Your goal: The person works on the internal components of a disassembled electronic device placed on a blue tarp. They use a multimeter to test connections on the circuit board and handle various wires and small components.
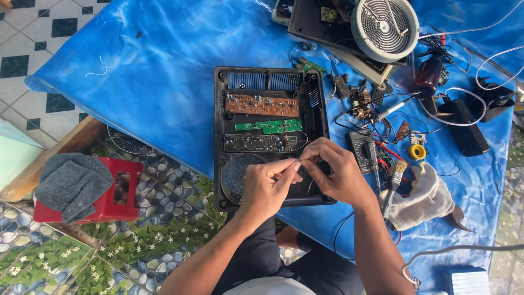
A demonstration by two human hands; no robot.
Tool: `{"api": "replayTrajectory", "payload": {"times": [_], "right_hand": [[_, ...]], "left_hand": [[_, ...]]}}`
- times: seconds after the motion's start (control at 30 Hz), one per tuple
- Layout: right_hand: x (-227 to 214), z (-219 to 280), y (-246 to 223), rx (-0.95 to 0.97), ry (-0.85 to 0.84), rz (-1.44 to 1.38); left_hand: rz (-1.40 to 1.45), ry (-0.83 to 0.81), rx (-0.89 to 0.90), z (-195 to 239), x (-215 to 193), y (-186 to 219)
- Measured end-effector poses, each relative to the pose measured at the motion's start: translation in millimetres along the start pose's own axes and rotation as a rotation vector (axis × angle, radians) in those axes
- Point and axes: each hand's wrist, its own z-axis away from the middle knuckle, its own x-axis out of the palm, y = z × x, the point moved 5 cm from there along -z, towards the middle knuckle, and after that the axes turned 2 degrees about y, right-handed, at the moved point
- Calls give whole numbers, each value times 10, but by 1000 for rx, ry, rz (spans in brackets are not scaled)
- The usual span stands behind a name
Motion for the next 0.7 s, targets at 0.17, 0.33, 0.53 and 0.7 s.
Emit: {"api": "replayTrajectory", "payload": {"times": [0.17,0.33,0.53,0.7], "right_hand": [[44,48,-123,-55,-17,43],[53,125,-128,-60,-26,32],[123,196,-131,-116,-27,76],[82,215,-74,-113,12,91]], "left_hand": [[-9,-36,-16,66,-28,5],[-83,0,22,145,-42,84],[-246,141,191,278,-26,-38],[-524,261,355,196,-124,-29]]}}
